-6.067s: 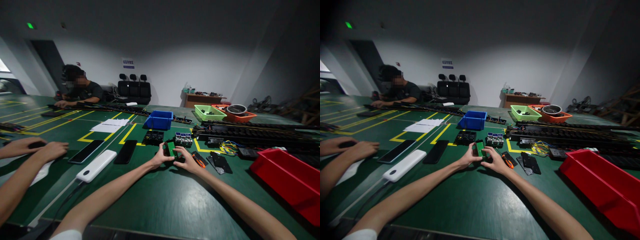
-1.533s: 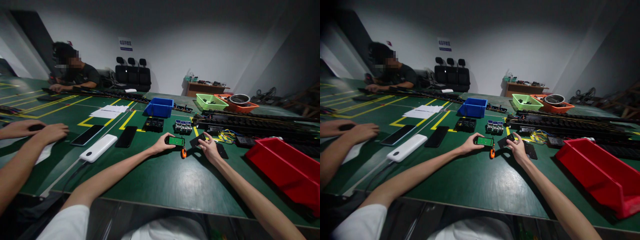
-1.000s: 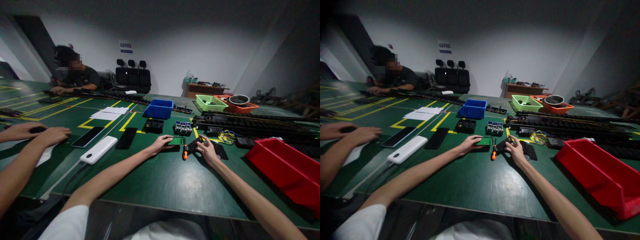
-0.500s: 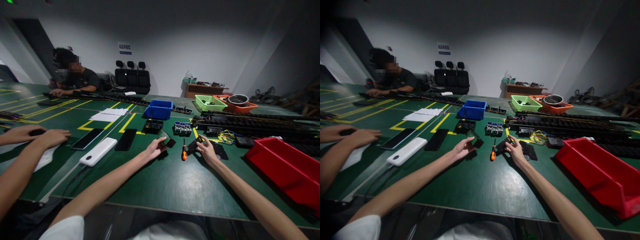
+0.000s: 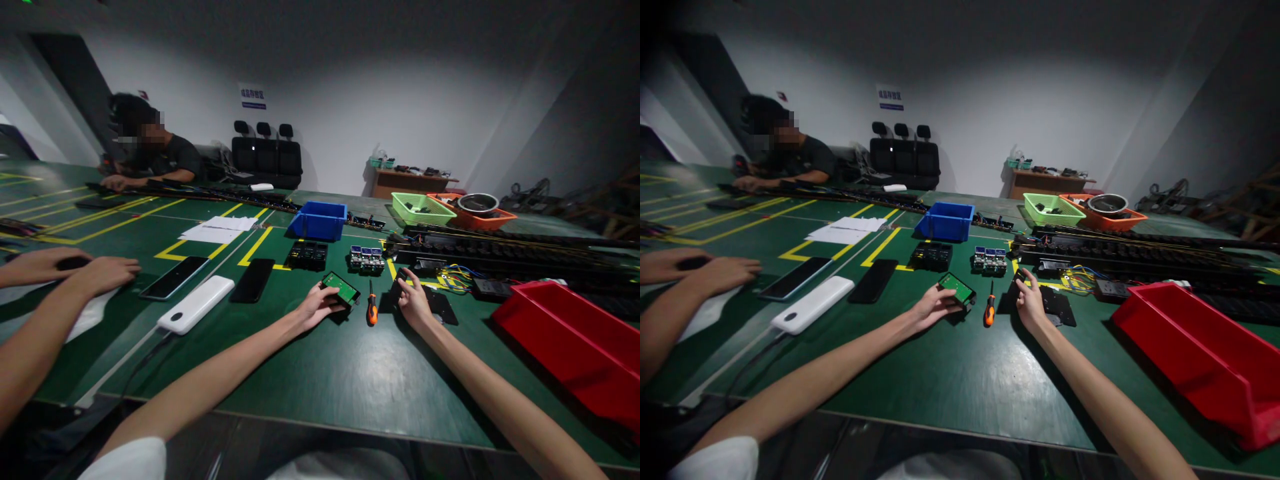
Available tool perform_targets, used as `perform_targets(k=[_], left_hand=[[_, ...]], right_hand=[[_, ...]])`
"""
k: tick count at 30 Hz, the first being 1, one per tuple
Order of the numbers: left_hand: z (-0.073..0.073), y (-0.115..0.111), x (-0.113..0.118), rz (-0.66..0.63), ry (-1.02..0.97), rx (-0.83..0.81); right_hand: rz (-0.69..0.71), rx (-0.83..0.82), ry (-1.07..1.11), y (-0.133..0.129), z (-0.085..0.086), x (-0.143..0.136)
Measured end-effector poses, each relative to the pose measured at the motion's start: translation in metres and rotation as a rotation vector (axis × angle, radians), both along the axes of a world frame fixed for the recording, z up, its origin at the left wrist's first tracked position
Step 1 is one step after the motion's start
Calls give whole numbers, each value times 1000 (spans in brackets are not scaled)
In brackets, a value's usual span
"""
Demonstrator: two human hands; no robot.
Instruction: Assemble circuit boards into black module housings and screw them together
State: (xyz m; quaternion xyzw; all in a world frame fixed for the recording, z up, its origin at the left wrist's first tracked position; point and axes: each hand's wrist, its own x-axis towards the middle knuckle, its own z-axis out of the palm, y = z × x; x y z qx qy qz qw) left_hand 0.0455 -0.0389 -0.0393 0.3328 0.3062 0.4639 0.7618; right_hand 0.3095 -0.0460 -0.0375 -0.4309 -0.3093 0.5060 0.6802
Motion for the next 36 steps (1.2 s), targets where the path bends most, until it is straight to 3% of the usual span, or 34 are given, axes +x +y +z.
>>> perform_targets(k=[6, 10, 16, 27, 31, 36], left_hand=[[3, -11, 2, 5, 90, 148], [1, -15, 3, -8, 173, 196], [4, -18, 3, -10, 252, 270], [11, -25, 5, -113, 309, 375], [10, -25, 5, -110, 298, 411], [11, -24, 4, -111, 257, 402]], right_hand=[[-25, -212, 42, 7, 17, -21], [39, -76, -21, -1, 24, -37], [51, 39, -265, -20, 19, -43], [99, 382, -1005, -37, 20, -57], [48, 355, -1047, -38, 13, -60], [94, 433, -1072, -40, 15, -57]])
